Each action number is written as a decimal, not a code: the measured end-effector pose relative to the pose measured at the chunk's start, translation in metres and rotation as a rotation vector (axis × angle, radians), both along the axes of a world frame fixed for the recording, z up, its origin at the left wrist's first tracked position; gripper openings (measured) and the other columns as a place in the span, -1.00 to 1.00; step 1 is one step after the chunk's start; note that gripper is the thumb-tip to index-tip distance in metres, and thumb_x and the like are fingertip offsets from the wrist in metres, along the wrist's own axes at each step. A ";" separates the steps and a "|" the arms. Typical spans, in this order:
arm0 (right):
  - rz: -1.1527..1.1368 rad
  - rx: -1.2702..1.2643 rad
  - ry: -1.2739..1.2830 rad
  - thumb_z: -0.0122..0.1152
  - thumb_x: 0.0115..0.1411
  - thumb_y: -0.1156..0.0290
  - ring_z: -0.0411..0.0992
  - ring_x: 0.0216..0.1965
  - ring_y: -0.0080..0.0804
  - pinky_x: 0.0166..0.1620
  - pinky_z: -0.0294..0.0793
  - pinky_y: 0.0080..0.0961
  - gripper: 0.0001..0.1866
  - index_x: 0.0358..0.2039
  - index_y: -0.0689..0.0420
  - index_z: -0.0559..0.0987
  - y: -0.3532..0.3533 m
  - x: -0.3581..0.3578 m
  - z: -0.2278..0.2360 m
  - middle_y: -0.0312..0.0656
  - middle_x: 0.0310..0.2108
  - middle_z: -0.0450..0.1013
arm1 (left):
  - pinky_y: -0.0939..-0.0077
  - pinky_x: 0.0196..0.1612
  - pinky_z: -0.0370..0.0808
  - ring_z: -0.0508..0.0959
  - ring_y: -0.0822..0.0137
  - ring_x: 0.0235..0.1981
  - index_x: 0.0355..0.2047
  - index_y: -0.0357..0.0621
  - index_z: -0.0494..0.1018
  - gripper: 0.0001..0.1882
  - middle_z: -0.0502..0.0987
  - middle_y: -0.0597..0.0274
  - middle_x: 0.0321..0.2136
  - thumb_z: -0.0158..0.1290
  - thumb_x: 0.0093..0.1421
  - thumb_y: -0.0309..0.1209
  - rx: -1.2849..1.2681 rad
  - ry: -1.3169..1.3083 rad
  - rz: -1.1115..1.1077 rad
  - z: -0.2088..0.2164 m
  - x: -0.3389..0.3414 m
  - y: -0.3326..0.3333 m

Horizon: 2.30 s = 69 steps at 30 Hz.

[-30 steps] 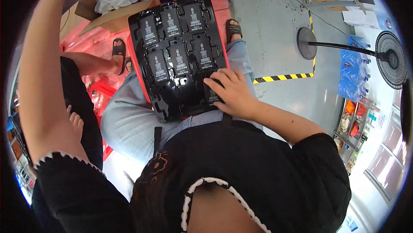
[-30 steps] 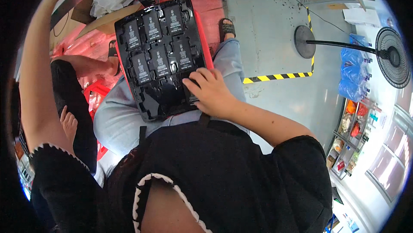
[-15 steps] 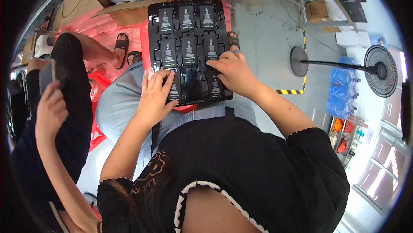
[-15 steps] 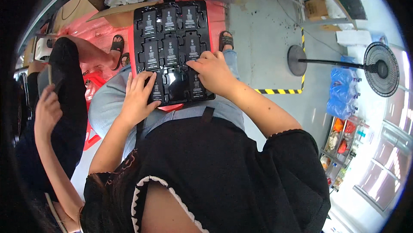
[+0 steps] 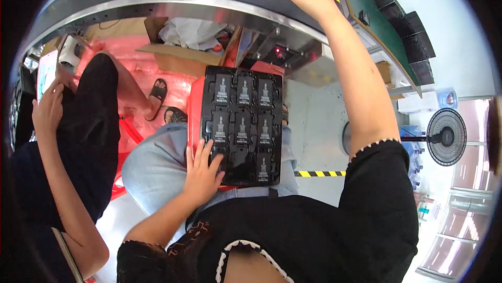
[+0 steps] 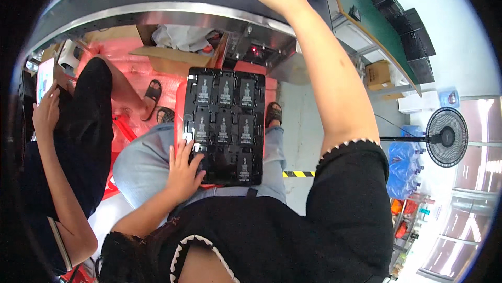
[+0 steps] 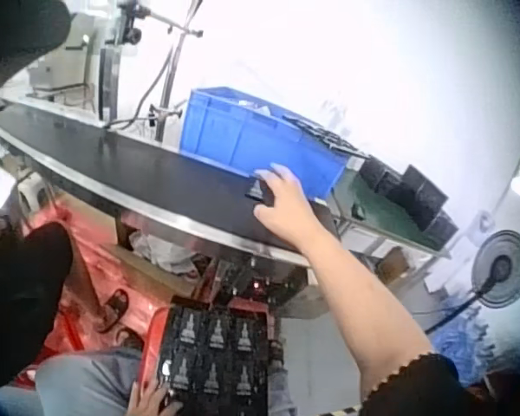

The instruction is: The person sits on a low stool and repeatedly picks up small black battery packs from a blue bin on a table, placing them into a black plastic tray on their lap. They arrange the batteries into the tray's compartments and occasionally flip the tray to check the contents.

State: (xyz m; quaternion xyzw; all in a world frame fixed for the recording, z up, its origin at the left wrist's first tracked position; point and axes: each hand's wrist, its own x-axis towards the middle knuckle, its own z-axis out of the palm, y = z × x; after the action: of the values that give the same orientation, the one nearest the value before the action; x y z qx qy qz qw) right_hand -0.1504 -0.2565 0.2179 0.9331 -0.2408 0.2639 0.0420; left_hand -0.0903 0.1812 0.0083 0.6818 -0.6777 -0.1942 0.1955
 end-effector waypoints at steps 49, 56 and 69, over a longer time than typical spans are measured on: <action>-0.078 0.566 0.320 0.35 0.01 0.37 0.30 0.10 -0.06 0.19 0.27 -0.20 -0.36 0.17 0.02 0.43 0.333 -0.144 -0.179 -0.11 0.07 0.40 | 0.09 0.10 0.40 0.32 -0.15 0.12 0.17 -0.38 0.14 -0.06 0.27 -0.23 0.05 0.30 -0.02 0.00 0.313 0.382 0.489 -0.020 -0.005 0.019; 0.012 0.823 0.275 0.31 -0.03 0.55 0.33 0.06 -0.15 0.21 0.25 -0.31 -0.34 0.16 0.06 0.43 0.306 -0.129 -0.183 -0.16 0.09 0.43 | -0.08 0.23 0.22 0.16 -0.05 0.28 0.28 -0.25 0.12 -0.08 0.22 -0.05 0.19 0.26 0.01 -0.11 -0.170 0.055 0.226 -0.015 -0.008 0.018; -0.013 0.526 0.274 0.35 -0.07 0.41 0.24 0.16 -0.06 0.16 0.26 -0.14 -0.34 0.12 0.14 0.42 0.329 -0.187 -0.180 -0.11 0.17 0.33 | -0.08 0.36 -0.02 0.14 0.10 0.31 0.23 -0.16 0.24 -0.23 0.26 0.11 0.18 0.23 0.03 -0.21 -0.125 -0.184 -0.068 -0.013 -0.004 0.006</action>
State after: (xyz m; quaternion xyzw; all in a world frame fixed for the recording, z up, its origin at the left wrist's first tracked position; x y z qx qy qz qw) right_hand -0.3370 0.0722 0.0376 0.9373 -0.2988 0.0639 -0.1674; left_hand -0.0948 0.1869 -0.0050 0.6598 -0.7262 -0.0946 0.1682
